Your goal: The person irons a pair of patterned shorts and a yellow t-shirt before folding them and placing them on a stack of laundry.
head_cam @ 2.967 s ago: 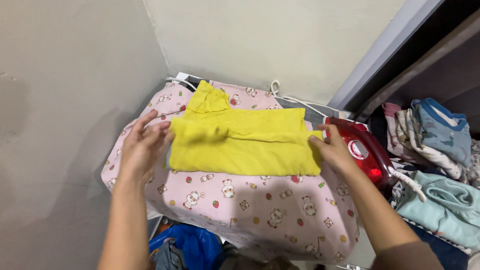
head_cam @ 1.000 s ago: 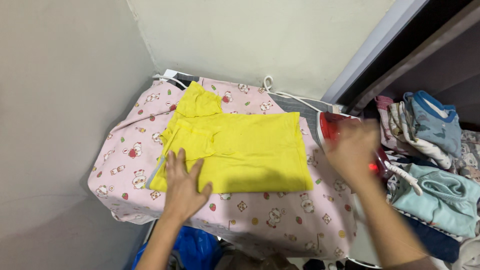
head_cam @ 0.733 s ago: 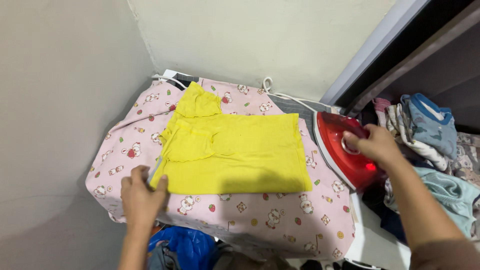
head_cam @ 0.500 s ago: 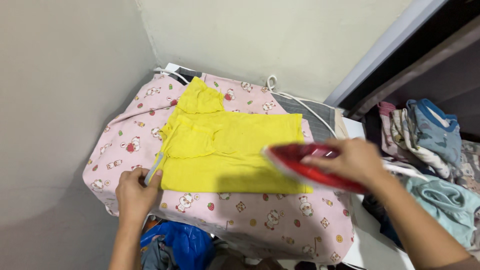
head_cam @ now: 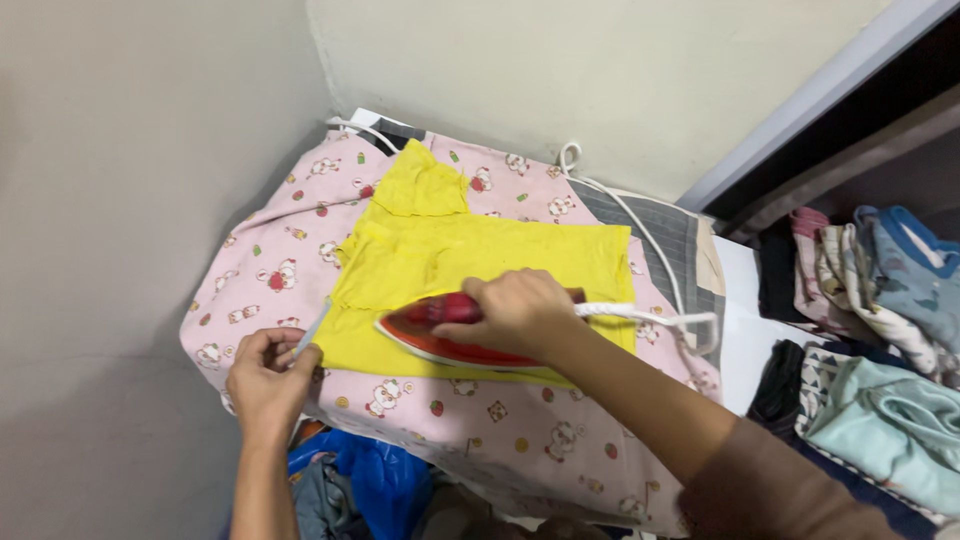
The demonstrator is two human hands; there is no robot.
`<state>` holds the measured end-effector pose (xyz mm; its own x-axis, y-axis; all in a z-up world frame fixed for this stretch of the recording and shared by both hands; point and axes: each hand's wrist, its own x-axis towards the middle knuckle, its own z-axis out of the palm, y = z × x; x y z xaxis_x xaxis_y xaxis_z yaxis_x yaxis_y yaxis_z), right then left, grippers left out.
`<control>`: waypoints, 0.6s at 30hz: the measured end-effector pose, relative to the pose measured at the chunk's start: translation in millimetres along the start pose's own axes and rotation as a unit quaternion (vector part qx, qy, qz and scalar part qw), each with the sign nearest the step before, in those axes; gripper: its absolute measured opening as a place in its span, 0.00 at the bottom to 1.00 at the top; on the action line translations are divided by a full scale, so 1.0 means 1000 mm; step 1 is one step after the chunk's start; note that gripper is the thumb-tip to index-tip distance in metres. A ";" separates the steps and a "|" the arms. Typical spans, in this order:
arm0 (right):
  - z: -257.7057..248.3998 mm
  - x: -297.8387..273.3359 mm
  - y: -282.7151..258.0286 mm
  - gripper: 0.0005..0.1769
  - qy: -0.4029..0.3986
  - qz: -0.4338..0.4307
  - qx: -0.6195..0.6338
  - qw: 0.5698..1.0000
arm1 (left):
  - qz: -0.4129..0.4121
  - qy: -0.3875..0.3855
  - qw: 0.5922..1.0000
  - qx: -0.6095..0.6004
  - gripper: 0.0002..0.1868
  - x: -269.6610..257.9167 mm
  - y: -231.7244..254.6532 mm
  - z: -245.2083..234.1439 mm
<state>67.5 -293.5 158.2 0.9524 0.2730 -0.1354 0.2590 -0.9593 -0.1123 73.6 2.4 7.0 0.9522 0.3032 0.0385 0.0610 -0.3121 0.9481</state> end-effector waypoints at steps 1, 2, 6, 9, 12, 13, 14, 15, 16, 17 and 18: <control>-0.004 0.000 0.002 0.34 -0.002 0.002 -0.002 1.000 | -0.003 0.002 1.000 -0.011 0.12 0.000 -0.002 0.000; -0.008 0.000 0.004 0.33 -0.032 0.020 0.012 0.999 | -0.004 0.004 1.000 -0.021 0.12 0.000 -0.005 0.000; -0.022 -0.031 0.031 0.32 -0.117 0.106 0.013 0.987 | 0.006 0.003 0.999 -0.033 0.12 0.003 -0.017 0.004; -0.028 -0.075 0.062 0.35 -0.116 0.161 -0.031 0.980 | -0.009 0.012 0.999 -0.037 0.12 0.004 -0.014 0.007; -0.023 -0.080 0.085 0.37 -0.087 0.210 -0.082 0.970 | 0.023 -0.021 0.999 -0.009 0.16 0.008 0.007 0.001; -0.019 -0.075 0.091 0.38 -0.056 0.234 -0.104 0.965 | 0.020 -0.050 0.997 0.058 0.20 0.010 0.018 0.000; -0.016 -0.064 0.097 0.38 -0.054 0.231 -0.104 0.966 | 0.014 -0.077 0.989 0.125 0.24 0.013 0.029 0.002; -0.017 -0.047 0.105 0.39 -0.001 0.236 -0.086 0.968 | 0.014 -0.073 0.989 0.126 0.24 0.019 0.039 0.006; -0.019 -0.032 0.110 0.40 0.053 0.240 -0.064 0.967 | 0.048 -0.103 0.976 0.188 0.29 0.027 0.048 0.009; -0.023 -0.016 0.113 0.40 0.055 0.237 -0.061 0.968 | 0.080 -0.133 0.956 0.249 0.35 0.036 0.054 0.012; -0.027 0.002 0.114 0.40 0.047 0.208 -0.058 0.975 | 0.082 -0.132 0.956 0.250 0.35 0.048 0.059 0.021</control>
<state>103.7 -404.2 172.0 0.9881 -0.1438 -0.0542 -0.1415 -0.9889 0.0451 128.8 -20.6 58.2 0.9995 -0.0044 0.0305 -0.0236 -0.7468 0.6646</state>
